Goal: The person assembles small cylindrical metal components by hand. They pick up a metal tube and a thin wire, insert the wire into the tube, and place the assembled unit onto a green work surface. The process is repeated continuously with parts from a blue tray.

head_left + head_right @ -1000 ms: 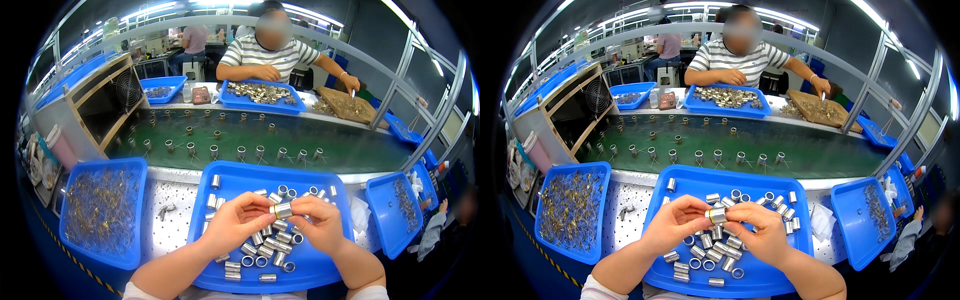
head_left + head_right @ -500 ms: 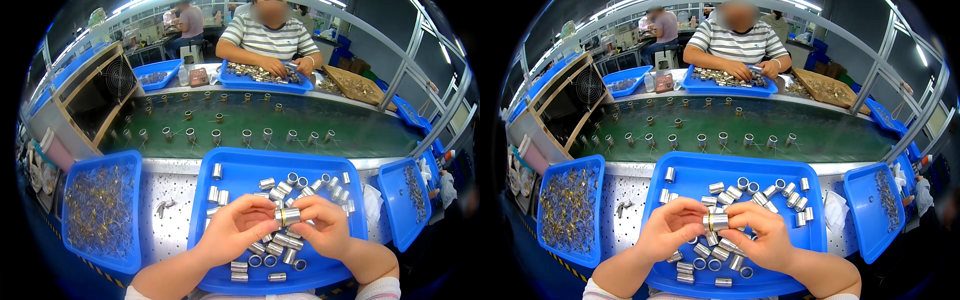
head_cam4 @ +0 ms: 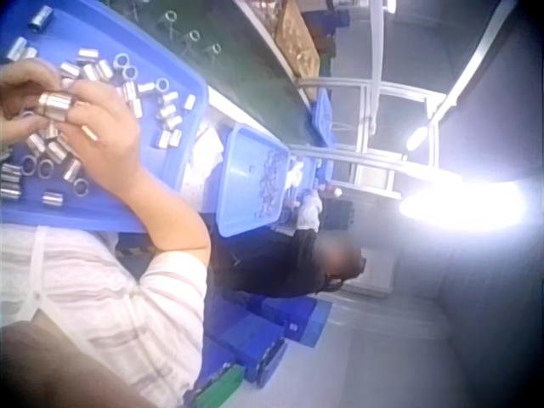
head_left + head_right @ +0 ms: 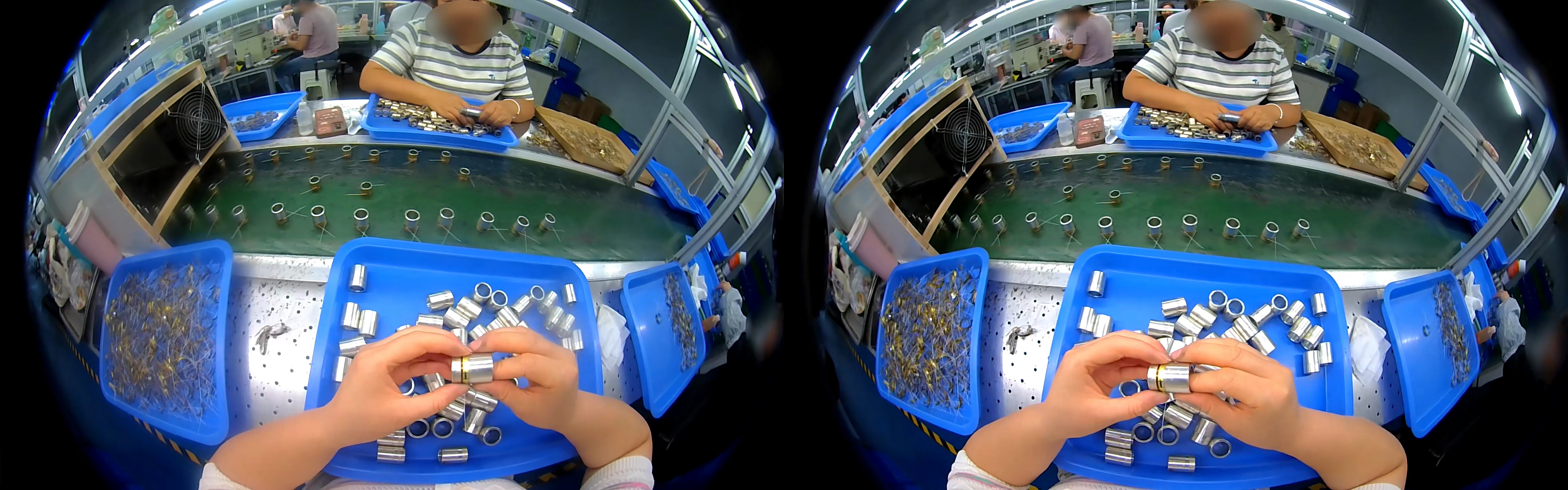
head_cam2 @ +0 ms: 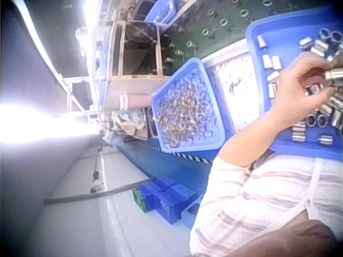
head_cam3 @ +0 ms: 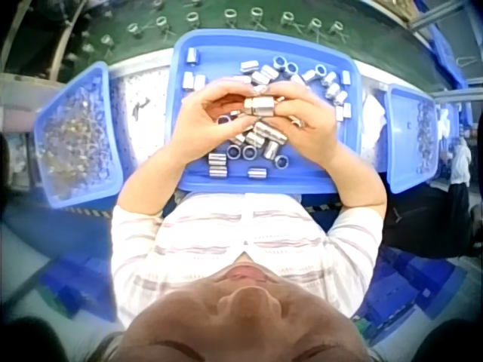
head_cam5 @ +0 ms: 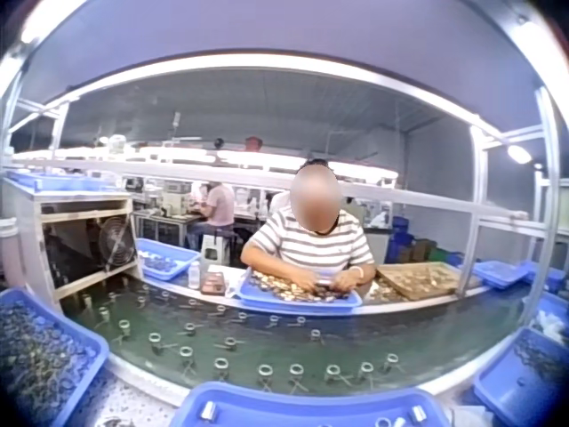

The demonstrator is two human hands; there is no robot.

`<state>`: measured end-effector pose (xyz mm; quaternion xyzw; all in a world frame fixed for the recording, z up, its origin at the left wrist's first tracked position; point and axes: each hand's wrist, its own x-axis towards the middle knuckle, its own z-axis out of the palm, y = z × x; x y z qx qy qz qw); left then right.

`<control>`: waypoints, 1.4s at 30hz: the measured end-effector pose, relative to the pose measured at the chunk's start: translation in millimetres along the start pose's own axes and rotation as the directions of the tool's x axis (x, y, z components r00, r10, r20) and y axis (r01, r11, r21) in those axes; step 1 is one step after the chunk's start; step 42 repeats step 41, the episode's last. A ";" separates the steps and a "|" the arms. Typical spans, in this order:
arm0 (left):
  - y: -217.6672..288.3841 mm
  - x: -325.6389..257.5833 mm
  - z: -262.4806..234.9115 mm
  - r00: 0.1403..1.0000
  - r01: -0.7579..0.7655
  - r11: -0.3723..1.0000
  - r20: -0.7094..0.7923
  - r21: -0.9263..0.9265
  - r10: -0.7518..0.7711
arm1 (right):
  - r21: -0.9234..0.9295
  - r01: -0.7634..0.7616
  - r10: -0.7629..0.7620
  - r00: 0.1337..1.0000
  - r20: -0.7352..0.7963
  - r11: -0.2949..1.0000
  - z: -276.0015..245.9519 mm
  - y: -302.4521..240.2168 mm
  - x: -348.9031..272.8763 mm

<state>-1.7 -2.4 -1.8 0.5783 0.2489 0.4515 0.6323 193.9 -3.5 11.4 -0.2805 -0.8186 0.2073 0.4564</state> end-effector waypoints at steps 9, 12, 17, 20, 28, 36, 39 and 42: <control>-2.4 -3.1 -1.2 0.996 0.092 0.969 0.017 -0.230 -0.090 | 0.017 -0.043 0.043 0.999 -0.026 0.999 6.0 -10.5 -4.8; -4.5 -2.5 -1.8 0.989 0.141 0.952 0.008 -0.270 -0.144 | 0.021 -0.068 0.068 0.997 -0.023 0.997 5.2 -9.7 -6.0; 0.8 -1.5 -0.3 0.983 0.169 0.945 -0.028 -0.281 -0.184 | 0.107 -0.141 0.142 0.990 0.002 0.984 4.6 -12.3 -3.5; 1.5 -2.5 -2.3 0.982 0.164 0.963 -0.059 -0.212 -0.180 | 0.124 -0.140 0.138 0.990 0.028 0.982 4.8 -10.0 -2.6; 8.0 1.4 -5.1 0.966 0.163 0.963 -0.165 -0.213 -0.200 | 0.208 -0.405 0.403 0.914 0.055 0.890 -14.7 4.9 1.6; 34.6 -58.6 -34.7 0.933 0.035 0.997 -0.361 0.070 -0.007 | -0.424 -0.637 0.764 0.570 0.304 0.644 -94.2 75.0 16.5; 47.9 -91.3 -56.6 0.826 0.034 0.947 -0.542 0.321 0.154 | -0.587 -0.571 0.649 0.754 -0.098 0.575 -126.2 133.7 23.9; 53.2 -122.2 -86.8 0.761 0.060 0.872 -0.587 0.486 0.275 | -0.686 -0.534 0.500 0.820 -0.278 0.494 -136.1 172.4 25.9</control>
